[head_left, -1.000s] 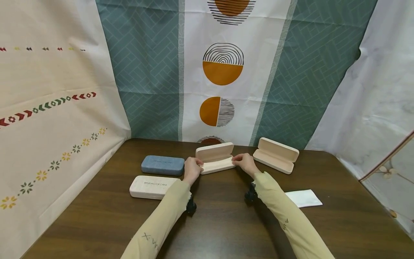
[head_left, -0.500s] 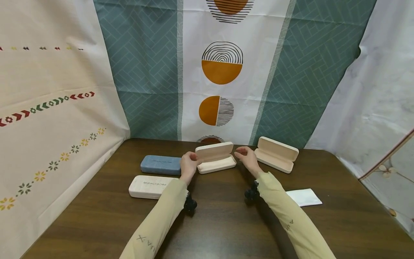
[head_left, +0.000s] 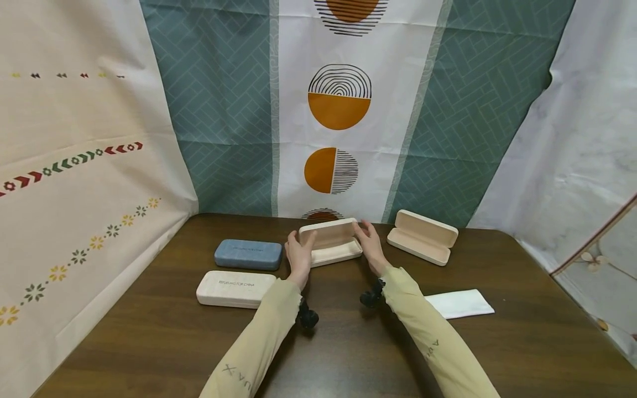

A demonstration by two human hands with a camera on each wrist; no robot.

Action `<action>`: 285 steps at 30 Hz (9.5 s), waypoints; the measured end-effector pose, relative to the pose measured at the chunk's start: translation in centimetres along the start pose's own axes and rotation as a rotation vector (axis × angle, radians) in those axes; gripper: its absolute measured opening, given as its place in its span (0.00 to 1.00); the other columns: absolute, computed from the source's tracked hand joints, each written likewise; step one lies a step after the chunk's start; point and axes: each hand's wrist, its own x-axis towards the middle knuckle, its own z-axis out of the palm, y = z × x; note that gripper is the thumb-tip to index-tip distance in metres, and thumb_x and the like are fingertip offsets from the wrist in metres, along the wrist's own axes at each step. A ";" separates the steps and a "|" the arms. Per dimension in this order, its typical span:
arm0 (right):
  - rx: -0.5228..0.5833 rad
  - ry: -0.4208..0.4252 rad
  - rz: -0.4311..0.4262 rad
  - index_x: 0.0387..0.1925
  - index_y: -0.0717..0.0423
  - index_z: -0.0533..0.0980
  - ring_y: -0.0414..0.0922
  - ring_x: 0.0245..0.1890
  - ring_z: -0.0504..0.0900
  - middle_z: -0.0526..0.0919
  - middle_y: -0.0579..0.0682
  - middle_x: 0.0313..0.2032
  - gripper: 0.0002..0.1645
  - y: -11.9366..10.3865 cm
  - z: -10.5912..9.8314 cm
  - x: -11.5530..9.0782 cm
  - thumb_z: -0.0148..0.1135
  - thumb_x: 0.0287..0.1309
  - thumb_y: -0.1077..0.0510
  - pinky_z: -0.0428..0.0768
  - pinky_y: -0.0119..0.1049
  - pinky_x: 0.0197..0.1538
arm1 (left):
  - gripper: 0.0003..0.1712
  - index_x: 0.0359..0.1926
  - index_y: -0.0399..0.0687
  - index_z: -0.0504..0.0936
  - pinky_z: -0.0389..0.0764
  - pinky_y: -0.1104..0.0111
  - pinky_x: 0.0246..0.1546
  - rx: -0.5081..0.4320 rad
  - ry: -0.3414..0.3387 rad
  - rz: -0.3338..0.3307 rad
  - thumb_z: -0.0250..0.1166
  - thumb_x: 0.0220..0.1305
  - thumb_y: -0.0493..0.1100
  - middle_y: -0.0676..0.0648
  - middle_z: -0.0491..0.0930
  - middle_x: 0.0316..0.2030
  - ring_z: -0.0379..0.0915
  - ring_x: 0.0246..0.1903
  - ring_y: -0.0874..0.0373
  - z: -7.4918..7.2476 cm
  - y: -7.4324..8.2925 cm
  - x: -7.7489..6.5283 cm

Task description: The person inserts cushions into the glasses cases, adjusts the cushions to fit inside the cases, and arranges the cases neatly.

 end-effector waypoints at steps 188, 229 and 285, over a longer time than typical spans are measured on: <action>-0.165 -0.286 0.074 0.42 0.68 0.76 0.48 0.41 0.74 0.76 0.59 0.43 0.20 0.1 -4.4 -1.3 0.68 0.47 0.62 0.76 0.36 0.40 | 0.13 0.35 0.32 0.83 0.76 0.66 0.31 0.129 -0.279 -0.014 0.72 0.43 0.30 0.40 0.79 0.36 0.73 0.35 0.50 -3.7 -0.6 1.5; -0.367 -0.268 -0.192 0.41 0.74 0.73 0.58 0.42 0.76 0.76 0.68 0.41 0.20 -3.4 -14.6 -4.6 0.66 0.50 0.62 0.75 0.32 0.38 | 0.13 0.38 0.35 0.82 0.77 0.63 0.35 0.108 -0.524 0.105 0.68 0.48 0.30 0.39 0.80 0.36 0.78 0.32 0.52 -4.8 4.8 1.6; -0.727 -0.504 -0.169 0.27 0.64 0.76 0.40 0.25 0.72 0.76 0.48 0.25 0.08 1.4 -27.8 -7.9 0.68 0.46 0.65 0.71 0.33 0.28 | 0.11 0.11 0.51 0.81 0.70 0.68 0.21 0.643 -0.683 0.192 0.77 0.36 0.42 0.57 0.74 0.16 0.69 0.21 0.61 15.1 2.5 -12.6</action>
